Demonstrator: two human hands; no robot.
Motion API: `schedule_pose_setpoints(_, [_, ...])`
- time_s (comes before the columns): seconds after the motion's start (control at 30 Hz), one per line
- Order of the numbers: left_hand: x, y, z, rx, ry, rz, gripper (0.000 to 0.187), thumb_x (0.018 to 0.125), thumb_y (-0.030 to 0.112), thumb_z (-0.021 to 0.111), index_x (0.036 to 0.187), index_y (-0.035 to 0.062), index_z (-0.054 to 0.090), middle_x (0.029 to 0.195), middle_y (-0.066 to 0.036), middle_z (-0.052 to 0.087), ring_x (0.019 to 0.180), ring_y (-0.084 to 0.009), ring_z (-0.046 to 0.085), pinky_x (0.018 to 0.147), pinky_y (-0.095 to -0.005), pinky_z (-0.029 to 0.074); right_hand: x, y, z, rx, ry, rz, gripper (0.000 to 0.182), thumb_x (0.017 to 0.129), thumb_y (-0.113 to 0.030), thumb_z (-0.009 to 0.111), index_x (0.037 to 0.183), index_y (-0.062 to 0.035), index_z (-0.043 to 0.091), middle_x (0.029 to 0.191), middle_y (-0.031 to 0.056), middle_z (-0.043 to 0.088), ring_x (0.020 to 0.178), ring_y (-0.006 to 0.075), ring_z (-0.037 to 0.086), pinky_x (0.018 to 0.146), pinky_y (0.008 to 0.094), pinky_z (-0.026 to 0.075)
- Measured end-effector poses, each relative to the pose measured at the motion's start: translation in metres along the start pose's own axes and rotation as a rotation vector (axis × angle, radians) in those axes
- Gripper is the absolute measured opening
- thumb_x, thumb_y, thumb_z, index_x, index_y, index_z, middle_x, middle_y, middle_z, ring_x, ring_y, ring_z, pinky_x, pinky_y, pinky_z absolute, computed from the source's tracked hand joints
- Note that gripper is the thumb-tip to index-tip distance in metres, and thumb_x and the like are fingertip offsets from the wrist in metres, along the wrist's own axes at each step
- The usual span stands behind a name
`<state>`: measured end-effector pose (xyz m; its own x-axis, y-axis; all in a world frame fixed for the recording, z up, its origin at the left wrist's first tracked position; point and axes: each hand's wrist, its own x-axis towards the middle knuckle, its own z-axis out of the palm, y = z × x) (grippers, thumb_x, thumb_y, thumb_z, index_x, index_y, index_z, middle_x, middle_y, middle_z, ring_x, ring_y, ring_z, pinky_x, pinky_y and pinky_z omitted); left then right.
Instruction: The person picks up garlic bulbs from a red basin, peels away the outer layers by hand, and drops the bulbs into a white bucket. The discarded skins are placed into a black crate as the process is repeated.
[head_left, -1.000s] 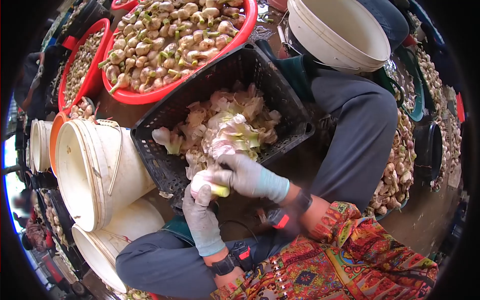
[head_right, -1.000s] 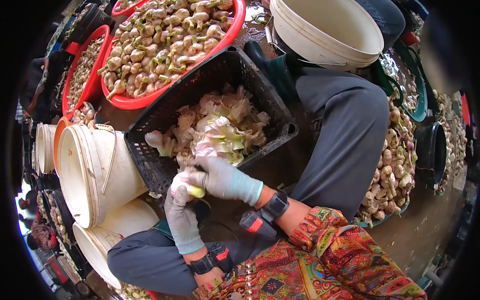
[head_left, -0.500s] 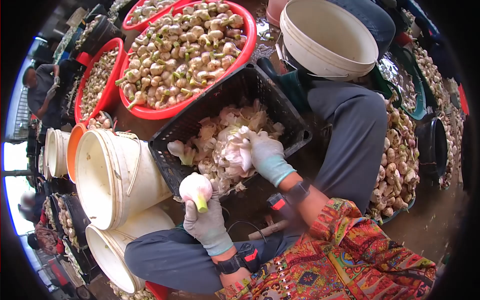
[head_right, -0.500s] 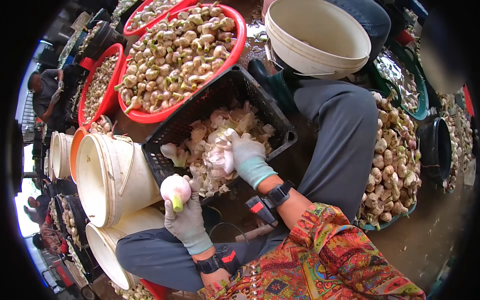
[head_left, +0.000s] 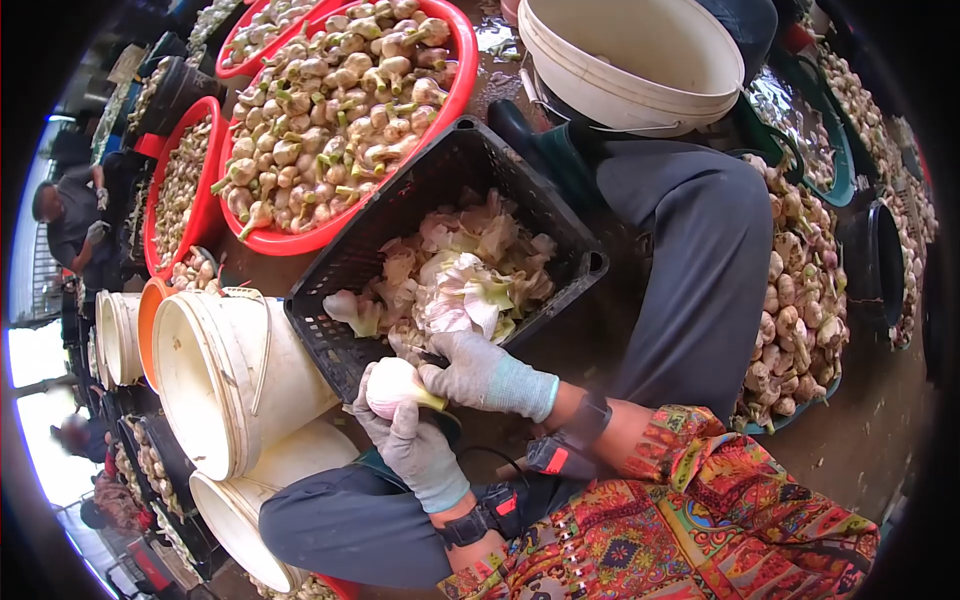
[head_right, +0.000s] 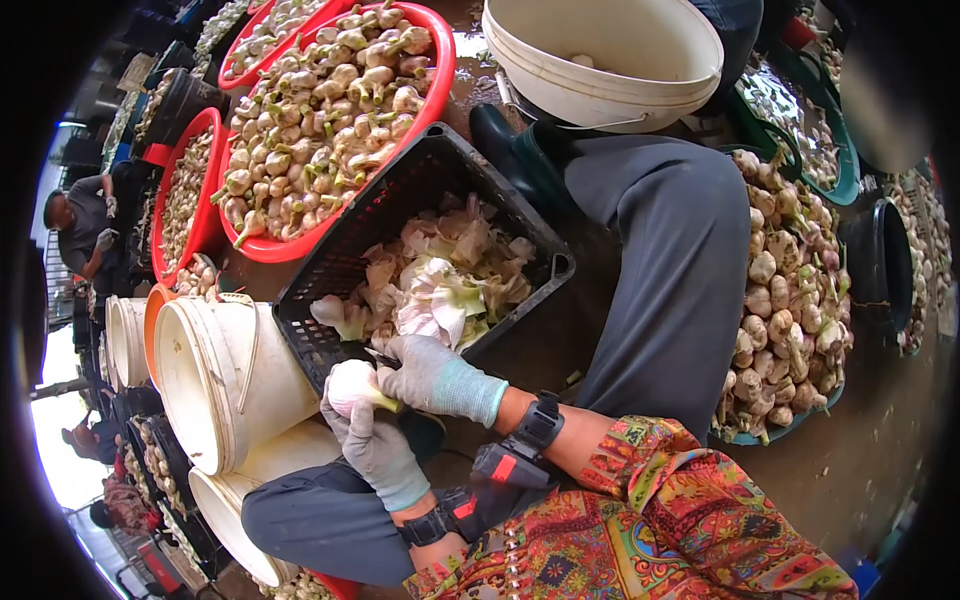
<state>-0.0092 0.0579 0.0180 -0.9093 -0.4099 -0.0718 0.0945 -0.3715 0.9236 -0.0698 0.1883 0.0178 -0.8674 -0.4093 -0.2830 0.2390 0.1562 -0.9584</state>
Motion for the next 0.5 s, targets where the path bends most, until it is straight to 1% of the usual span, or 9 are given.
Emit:
schedule_pose_setpoints(0.07, [0.004, -0.001, -0.002, -0.093, 0.014, -0.051, 0.051, 0.074, 0.002, 0.068, 0.121, 0.0043, 0.048, 0.127, -0.012, 0.048, 0.115, -0.0245, 0.049, 0.104, -0.0384, 0.038, 0.003, 0.003, -0.004, 0.268, -0.063, 0.041, 0.034, 0.088, -0.027, 0.061, 0.098, 0.0057, 0.061, 0.072, 0.0083, 0.059, 0.063, 0.0129, 0.056, 0.058, 0.0287, 0.046])
schedule_pose_setpoints(0.1, [0.006, -0.001, -0.003, -0.057, 0.006, -0.031, 0.052, 0.073, 0.001, 0.069, 0.120, 0.0048, 0.048, 0.127, -0.013, 0.048, 0.117, -0.0252, 0.048, 0.104, -0.0395, 0.038, 0.004, -0.003, -0.013, 0.272, -0.141, 0.079, 0.035, 0.086, -0.027, 0.063, 0.096, 0.0064, 0.060, 0.072, 0.0152, 0.060, 0.064, 0.0192, 0.057, 0.062, 0.0330, 0.047])
schedule_pose_setpoints(0.13, [0.006, -0.002, -0.005, -0.022, 0.001, -0.012, 0.052, 0.072, 0.001, 0.069, 0.120, 0.0054, 0.048, 0.127, -0.013, 0.047, 0.118, -0.0259, 0.047, 0.105, -0.0407, 0.037, 0.005, 0.000, -0.014, 0.272, -0.140, 0.088, 0.035, 0.086, -0.027, 0.063, 0.096, 0.0064, 0.060, 0.072, 0.0152, 0.060, 0.064, 0.0192, 0.057, 0.062, 0.0330, 0.047])
schedule_pose_setpoints(0.2, [0.009, -0.002, -0.007, 0.063, -0.077, 0.034, 0.053, 0.075, 0.001, 0.068, 0.122, 0.0045, 0.046, 0.128, -0.013, 0.048, 0.118, -0.0263, 0.048, 0.105, -0.0411, 0.037, 0.008, 0.004, -0.016, -0.058, -0.058, -0.186, 0.035, 0.081, -0.026, 0.066, 0.094, 0.0063, 0.061, 0.073, 0.0186, 0.059, 0.062, 0.0204, 0.056, 0.062, 0.0346, 0.046])
schedule_pose_setpoints(0.27, [0.009, -0.001, -0.008, 0.150, -0.155, 0.077, 0.053, 0.077, 0.000, 0.066, 0.125, 0.0036, 0.045, 0.129, -0.014, 0.048, 0.119, -0.0267, 0.048, 0.105, -0.0416, 0.037, 0.009, 0.004, -0.021, -0.083, -0.091, -0.141, 0.033, 0.079, -0.025, 0.068, 0.091, 0.0049, 0.063, 0.074, 0.0179, 0.060, 0.062, 0.0186, 0.056, 0.061, 0.0343, 0.046])
schedule_pose_setpoints(0.33, [0.008, 0.000, -0.010, 0.068, -0.202, 0.058, 0.055, 0.075, 0.000, 0.067, 0.125, 0.0033, 0.044, 0.132, -0.014, 0.046, 0.123, -0.0288, 0.045, 0.106, -0.0431, 0.036, 0.008, 0.000, -0.025, 0.065, -0.222, -0.036, 0.030, 0.079, -0.023, 0.068, 0.089, 0.0046, 0.063, 0.074, 0.0199, 0.061, 0.065, 0.0212, 0.059, 0.062, 0.0360, 0.046])
schedule_pose_setpoints(0.4, [0.008, -0.003, -0.017, 0.044, -0.214, 0.042, 0.055, 0.075, 0.000, 0.067, 0.125, 0.0028, 0.044, 0.133, -0.015, 0.045, 0.124, -0.0295, 0.044, 0.107, -0.0435, 0.034, 0.009, 0.002, -0.020, 0.078, -0.237, -0.043, 0.029, 0.078, -0.021, 0.067, 0.092, 0.0039, 0.063, 0.074, 0.0205, 0.061, 0.067, 0.0227, 0.060, 0.063, 0.0363, 0.047])
schedule_pose_setpoints(0.47, [0.008, -0.005, -0.018, 0.017, -0.225, 0.032, 0.055, 0.075, 0.001, 0.068, 0.125, 0.0023, 0.044, 0.133, -0.015, 0.044, 0.126, -0.0303, 0.042, 0.109, -0.0439, 0.033, 0.010, 0.005, -0.011, -0.055, -0.154, -0.011, 0.030, 0.075, -0.021, 0.066, 0.091, 0.0036, 0.063, 0.074, 0.0209, 0.062, 0.069, 0.0259, 0.062, 0.065, 0.0366, 0.048])
schedule_pose_setpoints(0.5, [0.007, -0.004, -0.016, 0.015, -0.178, -0.008, 0.056, 0.072, 0.002, 0.070, 0.123, 0.0049, 0.047, 0.131, -0.014, 0.045, 0.125, -0.0303, 0.043, 0.108, -0.0442, 0.034, 0.009, -0.006, -0.011, -0.178, -0.121, 0.011, 0.034, 0.073, -0.024, 0.065, 0.091, 0.0047, 0.061, 0.077, 0.0238, 0.062, 0.074, 0.0321, 0.063, 0.069, 0.0385, 0.049])
